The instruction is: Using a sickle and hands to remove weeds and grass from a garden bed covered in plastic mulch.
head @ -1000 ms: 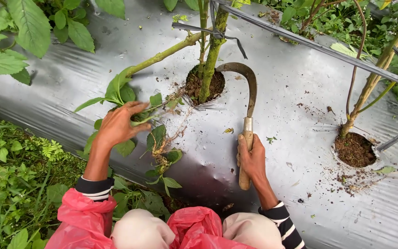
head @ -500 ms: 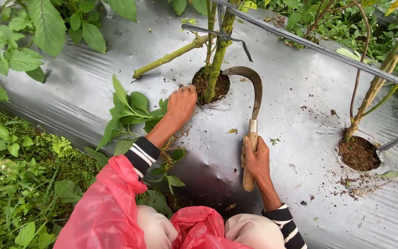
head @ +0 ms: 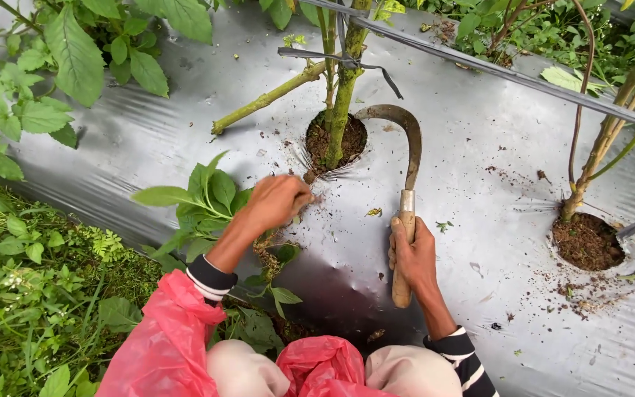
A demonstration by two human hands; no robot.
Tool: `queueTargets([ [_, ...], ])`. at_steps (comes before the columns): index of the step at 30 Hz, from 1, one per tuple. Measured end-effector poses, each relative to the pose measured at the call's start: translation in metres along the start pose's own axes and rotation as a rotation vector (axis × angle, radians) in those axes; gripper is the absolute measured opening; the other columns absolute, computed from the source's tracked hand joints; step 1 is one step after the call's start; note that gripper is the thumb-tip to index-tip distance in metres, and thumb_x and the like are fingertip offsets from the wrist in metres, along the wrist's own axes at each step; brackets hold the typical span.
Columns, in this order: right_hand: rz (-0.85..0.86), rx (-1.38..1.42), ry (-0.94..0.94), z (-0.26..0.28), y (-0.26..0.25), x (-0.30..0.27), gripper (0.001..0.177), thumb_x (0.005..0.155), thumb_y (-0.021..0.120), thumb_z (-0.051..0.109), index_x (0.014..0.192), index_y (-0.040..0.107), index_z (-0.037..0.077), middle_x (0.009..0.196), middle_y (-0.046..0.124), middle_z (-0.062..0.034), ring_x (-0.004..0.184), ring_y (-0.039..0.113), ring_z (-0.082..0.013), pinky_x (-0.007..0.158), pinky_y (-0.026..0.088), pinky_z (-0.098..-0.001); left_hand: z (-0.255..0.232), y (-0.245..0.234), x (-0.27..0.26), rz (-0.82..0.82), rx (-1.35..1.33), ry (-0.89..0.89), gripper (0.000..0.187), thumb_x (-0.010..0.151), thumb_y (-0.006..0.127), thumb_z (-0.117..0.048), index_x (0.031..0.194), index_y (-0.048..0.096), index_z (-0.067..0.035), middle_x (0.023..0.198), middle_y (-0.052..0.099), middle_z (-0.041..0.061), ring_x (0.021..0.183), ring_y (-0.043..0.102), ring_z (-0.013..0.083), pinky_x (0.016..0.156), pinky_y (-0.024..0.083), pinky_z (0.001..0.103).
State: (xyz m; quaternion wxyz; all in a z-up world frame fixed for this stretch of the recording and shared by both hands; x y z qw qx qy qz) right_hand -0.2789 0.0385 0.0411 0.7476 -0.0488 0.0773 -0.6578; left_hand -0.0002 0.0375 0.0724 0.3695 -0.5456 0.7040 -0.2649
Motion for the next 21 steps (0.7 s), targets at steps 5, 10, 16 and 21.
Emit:
queueTargets([
  [5,-0.012,0.005,0.020,-0.001,0.001,0.000,0.018,0.106,0.054,0.014,0.100,0.055,-0.003,0.058,0.050,-0.0089,0.039,0.051,-0.0172,0.032,0.046,-0.0332,0.053,-0.006,0.114,-0.534,0.190,0.113,0.011,0.095,0.071,-0.009,0.101,0.080,-0.011,0.095,0.066,0.008,0.087,0.065,0.0228,0.076,0.052,0.040],
  [10,-0.009,0.020,0.029,-0.005,-0.001,0.002,0.018,0.106,0.053,0.013,0.098,0.056,-0.004,0.058,0.050,-0.0095,0.039,0.051,-0.0173,0.031,0.045,-0.0330,0.042,-0.013,0.147,-0.585,0.504,0.037,0.024,0.095,0.074,-0.023,0.118,0.079,-0.021,0.130,0.052,0.010,0.124,0.048,0.0284,0.097,0.038,0.043],
  [16,-0.012,0.043,0.051,-0.002,0.001,0.006,0.018,0.105,0.054,0.012,0.095,0.056,-0.003,0.056,0.050,-0.0103,0.038,0.049,-0.0175,0.030,0.045,-0.0332,0.027,-0.028,0.150,-0.489,0.726,0.066,0.028,0.099,0.068,-0.016,0.126,0.074,-0.022,0.154,0.054,0.012,0.146,0.044,0.0298,0.112,0.039,0.046],
  [21,-0.021,0.079,0.050,-0.004,0.000,0.007,0.018,0.106,0.053,0.012,0.094,0.055,-0.002,0.056,0.049,-0.0099,0.037,0.049,-0.0175,0.030,0.045,-0.0331,0.032,-0.033,0.158,-0.540,0.931,0.219,0.015,0.092,0.074,-0.009,0.097,0.079,-0.021,0.143,0.063,0.005,0.138,0.054,0.0232,0.110,0.047,0.042],
])
Point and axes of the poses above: each hand's wrist, its own x-axis towards the middle knuckle, its own y-axis out of the palm, z = x × y, the point moved 1 cm from there along x, towards the middle knuckle
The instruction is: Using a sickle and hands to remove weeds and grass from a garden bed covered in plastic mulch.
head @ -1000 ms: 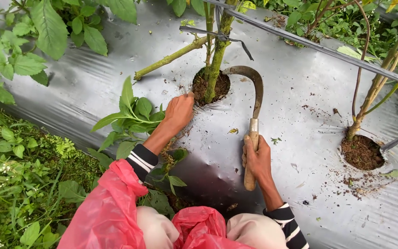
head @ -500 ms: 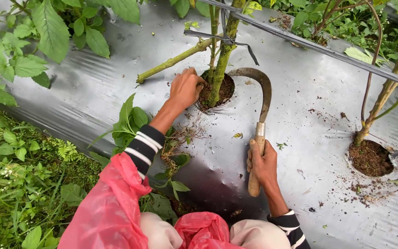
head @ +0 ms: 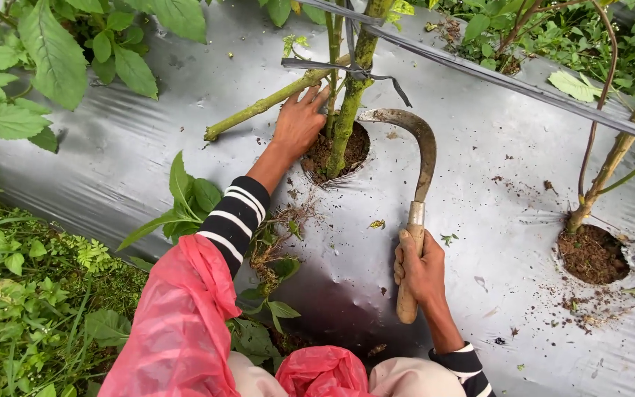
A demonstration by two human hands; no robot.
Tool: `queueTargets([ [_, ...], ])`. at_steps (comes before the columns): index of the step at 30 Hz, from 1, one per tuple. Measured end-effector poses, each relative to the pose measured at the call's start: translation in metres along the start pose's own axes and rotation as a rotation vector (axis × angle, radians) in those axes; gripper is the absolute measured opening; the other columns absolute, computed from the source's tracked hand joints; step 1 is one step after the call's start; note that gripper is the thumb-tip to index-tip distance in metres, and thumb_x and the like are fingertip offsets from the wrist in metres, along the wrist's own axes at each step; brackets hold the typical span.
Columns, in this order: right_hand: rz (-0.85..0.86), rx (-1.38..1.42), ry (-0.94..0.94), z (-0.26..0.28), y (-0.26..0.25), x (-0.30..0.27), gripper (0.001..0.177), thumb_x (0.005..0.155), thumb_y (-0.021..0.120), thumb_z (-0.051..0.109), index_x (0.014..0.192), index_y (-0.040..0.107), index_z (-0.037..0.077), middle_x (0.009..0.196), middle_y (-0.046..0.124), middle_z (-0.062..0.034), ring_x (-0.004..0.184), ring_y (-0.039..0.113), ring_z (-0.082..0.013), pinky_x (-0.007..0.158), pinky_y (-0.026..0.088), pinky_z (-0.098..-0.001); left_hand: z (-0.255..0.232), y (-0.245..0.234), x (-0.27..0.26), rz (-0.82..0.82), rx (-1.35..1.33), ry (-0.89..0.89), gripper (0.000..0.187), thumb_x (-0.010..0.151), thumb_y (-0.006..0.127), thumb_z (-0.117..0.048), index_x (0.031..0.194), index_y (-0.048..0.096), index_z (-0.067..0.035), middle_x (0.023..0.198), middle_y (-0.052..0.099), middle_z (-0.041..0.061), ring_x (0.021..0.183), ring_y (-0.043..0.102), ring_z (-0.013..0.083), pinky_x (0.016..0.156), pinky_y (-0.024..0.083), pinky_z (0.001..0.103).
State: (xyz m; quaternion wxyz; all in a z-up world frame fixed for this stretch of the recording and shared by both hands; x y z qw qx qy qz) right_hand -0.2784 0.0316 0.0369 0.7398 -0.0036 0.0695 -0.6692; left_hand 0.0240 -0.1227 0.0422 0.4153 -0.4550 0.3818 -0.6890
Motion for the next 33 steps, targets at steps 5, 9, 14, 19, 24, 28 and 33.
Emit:
queueTargets([
  [5,0.026,0.010,-0.006,0.000,-0.003,0.000,0.016,0.104,0.054,0.010,0.095,0.057,-0.002,0.055,0.049,-0.0100,0.037,0.049,-0.0170,0.030,0.044,-0.0325,0.001,-0.005,-0.011,-0.065,-0.231,-0.011,0.004,0.090,0.078,-0.019,0.089,0.081,-0.021,0.134,0.067,-0.001,0.142,0.045,0.0243,0.116,0.042,0.049],
  [9,0.029,0.014,-0.006,-0.003,-0.005,0.002,0.016,0.104,0.055,0.011,0.095,0.058,-0.002,0.054,0.050,-0.0107,0.037,0.049,-0.0174,0.029,0.044,-0.0334,0.010,0.013,-0.026,-0.075,-0.589,-0.095,0.006,0.092,0.076,-0.012,0.092,0.081,-0.015,0.122,0.068,0.007,0.135,0.051,0.0304,0.116,0.038,0.061],
  [14,0.030,0.014,-0.009,0.000,-0.003,0.001,0.015,0.104,0.054,0.009,0.095,0.057,-0.003,0.054,0.050,-0.0107,0.037,0.049,-0.0167,0.029,0.044,-0.0327,-0.005,0.035,-0.024,-0.132,-0.452,-0.036,0.016,0.096,0.073,-0.015,0.109,0.079,-0.020,0.099,0.077,0.003,0.084,0.075,0.0181,0.071,0.061,0.033],
  [19,0.040,0.023,-0.023,-0.005,-0.007,0.001,0.015,0.104,0.055,0.010,0.095,0.057,-0.001,0.054,0.050,-0.0096,0.036,0.049,-0.0160,0.029,0.045,-0.0318,-0.012,0.126,0.020,-0.062,-0.145,0.046,0.005,0.089,0.072,-0.017,0.094,0.073,-0.018,0.081,0.071,0.002,0.061,0.070,0.0207,0.056,0.056,0.037],
  [24,0.052,0.028,-0.029,-0.004,-0.006,0.003,0.015,0.104,0.054,0.010,0.092,0.057,0.000,0.053,0.050,-0.0088,0.036,0.049,-0.0154,0.028,0.044,-0.0305,-0.027,0.148,0.025,0.037,0.042,-0.002,0.020,0.077,0.068,-0.008,0.064,0.067,-0.023,0.059,0.066,-0.006,0.057,0.069,0.0158,0.054,0.055,0.034],
  [28,0.043,0.041,-0.034,-0.006,-0.006,0.001,0.014,0.104,0.055,0.010,0.095,0.057,-0.001,0.055,0.049,-0.0090,0.037,0.049,-0.0158,0.030,0.044,-0.0308,-0.025,0.133,0.026,-0.035,-0.109,-0.057,0.024,0.076,0.067,-0.003,0.058,0.064,-0.018,0.055,0.064,-0.001,0.057,0.070,0.0209,0.056,0.057,0.036],
  [33,0.057,0.020,-0.060,-0.001,-0.006,-0.006,0.014,0.104,0.055,0.011,0.096,0.056,-0.001,0.056,0.050,-0.0084,0.037,0.050,-0.0153,0.030,0.044,-0.0302,0.010,0.059,0.002,0.129,-0.663,0.059,0.023,0.085,0.070,-0.007,0.067,0.069,-0.021,0.056,0.064,0.000,0.061,0.068,0.0254,0.070,0.055,0.040],
])
Point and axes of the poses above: each hand's wrist, its own x-axis towards the middle knuckle, its own y-axis out of the palm, z = x × y, the point moved 1 cm from there along x, towards the middle knuckle
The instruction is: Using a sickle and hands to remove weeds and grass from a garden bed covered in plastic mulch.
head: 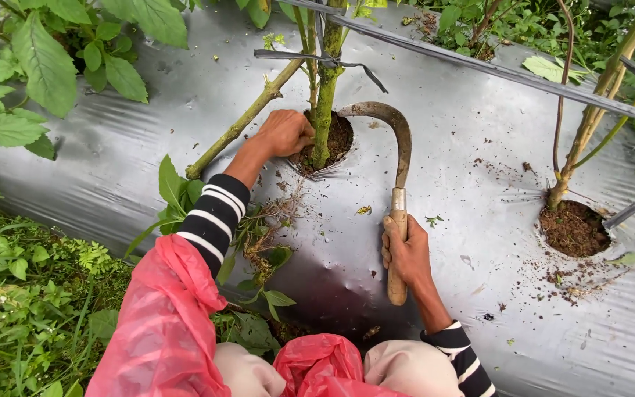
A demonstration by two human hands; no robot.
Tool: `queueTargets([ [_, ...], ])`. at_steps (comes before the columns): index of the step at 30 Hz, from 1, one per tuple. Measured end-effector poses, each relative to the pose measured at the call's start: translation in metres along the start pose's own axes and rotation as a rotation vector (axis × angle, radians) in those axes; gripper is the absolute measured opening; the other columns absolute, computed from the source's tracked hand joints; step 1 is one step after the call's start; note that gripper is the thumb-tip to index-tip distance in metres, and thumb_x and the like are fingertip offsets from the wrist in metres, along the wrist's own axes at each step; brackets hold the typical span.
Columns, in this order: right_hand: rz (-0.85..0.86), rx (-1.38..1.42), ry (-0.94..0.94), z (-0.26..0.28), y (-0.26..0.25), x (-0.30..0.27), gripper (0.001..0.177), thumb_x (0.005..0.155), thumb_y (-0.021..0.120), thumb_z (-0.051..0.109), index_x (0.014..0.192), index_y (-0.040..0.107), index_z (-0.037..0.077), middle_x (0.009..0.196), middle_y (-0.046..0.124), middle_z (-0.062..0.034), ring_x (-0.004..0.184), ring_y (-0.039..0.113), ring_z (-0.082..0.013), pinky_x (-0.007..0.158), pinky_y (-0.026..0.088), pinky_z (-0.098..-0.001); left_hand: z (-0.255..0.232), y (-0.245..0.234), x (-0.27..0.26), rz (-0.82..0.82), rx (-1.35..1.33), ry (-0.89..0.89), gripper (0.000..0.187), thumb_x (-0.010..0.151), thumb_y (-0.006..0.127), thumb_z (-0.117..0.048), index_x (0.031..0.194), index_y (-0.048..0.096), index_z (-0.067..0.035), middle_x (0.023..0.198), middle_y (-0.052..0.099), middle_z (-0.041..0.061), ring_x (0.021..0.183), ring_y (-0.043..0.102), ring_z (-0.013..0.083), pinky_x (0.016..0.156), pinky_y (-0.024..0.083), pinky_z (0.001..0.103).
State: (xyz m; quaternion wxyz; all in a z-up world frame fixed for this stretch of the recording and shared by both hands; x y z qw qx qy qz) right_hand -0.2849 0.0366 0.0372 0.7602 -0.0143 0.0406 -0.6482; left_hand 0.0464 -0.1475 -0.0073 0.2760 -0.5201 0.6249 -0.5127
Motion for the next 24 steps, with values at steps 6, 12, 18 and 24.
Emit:
queueTargets([
  [6,-0.002,-0.009,0.012,-0.002,0.001,-0.001,0.016,0.104,0.055,0.012,0.097,0.057,-0.002,0.057,0.049,-0.0088,0.038,0.050,-0.0161,0.031,0.044,-0.0316,0.005,-0.037,-0.047,-0.098,-0.042,-0.154,0.014,0.086,0.073,-0.014,0.097,0.081,-0.018,0.092,0.074,0.007,0.086,0.071,0.0405,0.078,0.057,0.054],
  [12,-0.014,-0.031,0.009,-0.006,0.001,0.000,0.015,0.105,0.055,0.012,0.098,0.056,-0.002,0.056,0.050,-0.0096,0.037,0.050,-0.0170,0.030,0.045,-0.0324,0.001,-0.001,-0.023,-0.153,0.187,-0.156,0.013,0.086,0.077,-0.020,0.097,0.083,-0.016,0.096,0.068,0.001,0.081,0.071,0.0266,0.073,0.060,0.041],
  [18,-0.006,-0.007,0.015,-0.006,0.000,0.003,0.015,0.104,0.055,0.011,0.097,0.057,-0.002,0.056,0.050,-0.0089,0.037,0.050,-0.0164,0.030,0.045,-0.0315,0.002,0.052,0.009,-0.117,0.645,-0.173,0.006,0.089,0.075,-0.018,0.088,0.078,-0.013,0.102,0.060,0.007,0.076,0.071,0.0214,0.060,0.058,0.036],
  [24,-0.003,-0.002,0.016,-0.007,-0.002,0.005,0.014,0.103,0.056,0.011,0.097,0.058,-0.002,0.055,0.051,-0.0095,0.035,0.050,-0.0167,0.029,0.045,-0.0315,0.007,0.019,-0.015,-0.074,0.303,-0.013,0.013,0.090,0.066,0.001,0.086,0.078,-0.002,0.101,0.066,0.013,0.070,0.073,0.0313,0.061,0.059,0.043],
])
Point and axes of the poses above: each hand's wrist, its own x-axis towards the middle knuckle, its own y-axis out of the palm, z = x × y, the point moved 1 cm from there along x, towards the middle knuckle
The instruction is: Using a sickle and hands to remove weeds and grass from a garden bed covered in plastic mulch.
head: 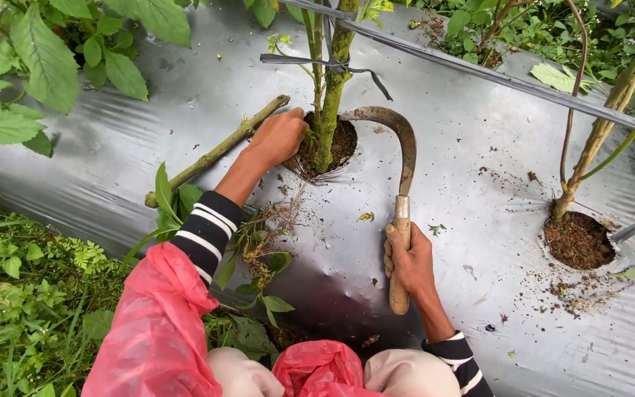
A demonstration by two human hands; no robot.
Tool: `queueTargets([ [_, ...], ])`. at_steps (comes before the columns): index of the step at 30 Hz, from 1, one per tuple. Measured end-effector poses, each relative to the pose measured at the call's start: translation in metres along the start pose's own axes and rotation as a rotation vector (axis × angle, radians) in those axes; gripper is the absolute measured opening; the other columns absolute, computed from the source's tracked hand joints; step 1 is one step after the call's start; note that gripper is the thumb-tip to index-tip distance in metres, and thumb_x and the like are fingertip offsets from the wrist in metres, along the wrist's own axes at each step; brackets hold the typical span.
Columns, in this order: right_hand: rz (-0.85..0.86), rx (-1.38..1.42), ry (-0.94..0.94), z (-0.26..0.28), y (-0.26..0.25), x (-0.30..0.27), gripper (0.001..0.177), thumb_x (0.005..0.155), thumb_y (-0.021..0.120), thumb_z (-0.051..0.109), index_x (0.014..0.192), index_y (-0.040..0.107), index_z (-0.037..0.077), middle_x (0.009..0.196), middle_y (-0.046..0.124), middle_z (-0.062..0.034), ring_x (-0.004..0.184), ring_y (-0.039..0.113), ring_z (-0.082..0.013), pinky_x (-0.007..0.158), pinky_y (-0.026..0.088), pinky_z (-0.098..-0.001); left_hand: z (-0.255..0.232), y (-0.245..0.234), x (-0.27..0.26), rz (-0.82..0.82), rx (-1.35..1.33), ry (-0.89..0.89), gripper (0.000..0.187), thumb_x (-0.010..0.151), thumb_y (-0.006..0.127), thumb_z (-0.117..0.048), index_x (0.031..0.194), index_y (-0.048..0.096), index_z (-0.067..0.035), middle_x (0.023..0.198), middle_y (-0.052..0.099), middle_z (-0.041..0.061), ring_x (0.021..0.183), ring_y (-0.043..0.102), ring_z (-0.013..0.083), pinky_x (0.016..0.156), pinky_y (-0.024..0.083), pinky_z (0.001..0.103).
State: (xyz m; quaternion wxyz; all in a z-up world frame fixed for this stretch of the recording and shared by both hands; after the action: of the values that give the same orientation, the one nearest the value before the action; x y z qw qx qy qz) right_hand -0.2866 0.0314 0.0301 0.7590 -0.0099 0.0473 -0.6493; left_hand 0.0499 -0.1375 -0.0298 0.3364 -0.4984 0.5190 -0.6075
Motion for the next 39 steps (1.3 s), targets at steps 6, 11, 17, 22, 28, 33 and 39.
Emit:
queueTargets([
  [6,0.011,-0.011,0.000,0.005,0.001,0.001,0.015,0.103,0.055,0.010,0.094,0.057,-0.002,0.055,0.050,-0.0096,0.036,0.050,-0.0165,0.029,0.044,-0.0318,-0.015,-0.025,0.011,0.095,-0.171,0.109,0.020,0.102,0.059,-0.003,0.096,0.078,-0.002,0.106,0.070,0.006,0.071,0.066,0.0194,0.066,0.057,0.033],
  [11,0.019,-0.003,0.004,0.003,-0.001,0.002,0.014,0.103,0.056,0.010,0.094,0.057,-0.001,0.054,0.051,-0.0097,0.036,0.050,-0.0163,0.029,0.045,-0.0317,0.002,0.084,0.048,0.076,0.556,0.240,0.029,0.078,0.066,-0.014,0.054,0.054,-0.025,0.054,0.048,-0.009,0.051,0.056,0.0097,0.048,0.048,0.029],
  [17,0.033,-0.001,-0.008,-0.002,-0.004,0.001,0.014,0.103,0.055,0.010,0.096,0.057,-0.002,0.055,0.051,-0.0100,0.036,0.051,-0.0167,0.030,0.046,-0.0318,0.013,0.105,0.041,-0.045,0.136,0.162,0.020,0.079,0.069,-0.002,0.060,0.065,-0.007,0.053,0.056,0.002,0.050,0.061,0.0240,0.054,0.053,0.036],
  [22,0.035,0.005,-0.002,0.000,-0.004,0.000,0.014,0.103,0.055,0.010,0.096,0.057,-0.003,0.055,0.051,-0.0097,0.036,0.051,-0.0167,0.030,0.045,-0.0321,-0.019,-0.074,-0.029,0.066,-0.320,-0.026,0.017,0.096,0.069,-0.007,0.110,0.080,-0.007,0.089,0.067,0.008,0.074,0.065,0.0246,0.067,0.053,0.039],
  [28,0.024,-0.005,-0.012,0.001,0.001,0.000,0.015,0.104,0.056,0.010,0.096,0.057,-0.003,0.055,0.051,-0.0098,0.036,0.051,-0.0169,0.030,0.045,-0.0322,-0.064,-0.082,-0.069,0.156,-0.459,-0.197,0.023,0.099,0.068,-0.012,0.117,0.075,0.000,0.107,0.067,0.014,0.087,0.069,0.0258,0.080,0.059,0.042],
  [33,0.010,0.005,-0.016,-0.001,0.000,-0.004,0.015,0.103,0.057,0.010,0.096,0.057,-0.003,0.055,0.050,-0.0097,0.037,0.050,-0.0166,0.030,0.045,-0.0322,-0.080,-0.059,-0.062,0.158,-0.729,-0.493,0.034,0.093,0.047,-0.009,0.119,0.065,0.003,0.104,0.064,0.018,0.100,0.069,0.0363,0.102,0.051,0.060],
  [39,0.004,-0.006,-0.021,0.000,0.000,-0.004,0.016,0.104,0.057,0.011,0.096,0.058,-0.003,0.055,0.051,-0.0106,0.037,0.050,-0.0177,0.030,0.046,-0.0328,-0.046,-0.011,-0.037,-0.010,-0.778,-0.503,0.022,0.093,0.049,-0.008,0.103,0.066,0.002,0.097,0.064,0.019,0.096,0.068,0.0393,0.101,0.048,0.066],
])
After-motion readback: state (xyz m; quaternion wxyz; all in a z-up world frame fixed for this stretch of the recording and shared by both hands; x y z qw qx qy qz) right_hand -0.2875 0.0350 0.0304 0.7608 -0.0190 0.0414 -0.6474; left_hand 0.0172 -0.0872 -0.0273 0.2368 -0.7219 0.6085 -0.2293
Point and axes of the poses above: each hand's wrist, its own x-axis towards the middle knuckle, its own y-axis out of the palm, z = x × y, the point moved 1 cm from there along x, towards the middle knuckle
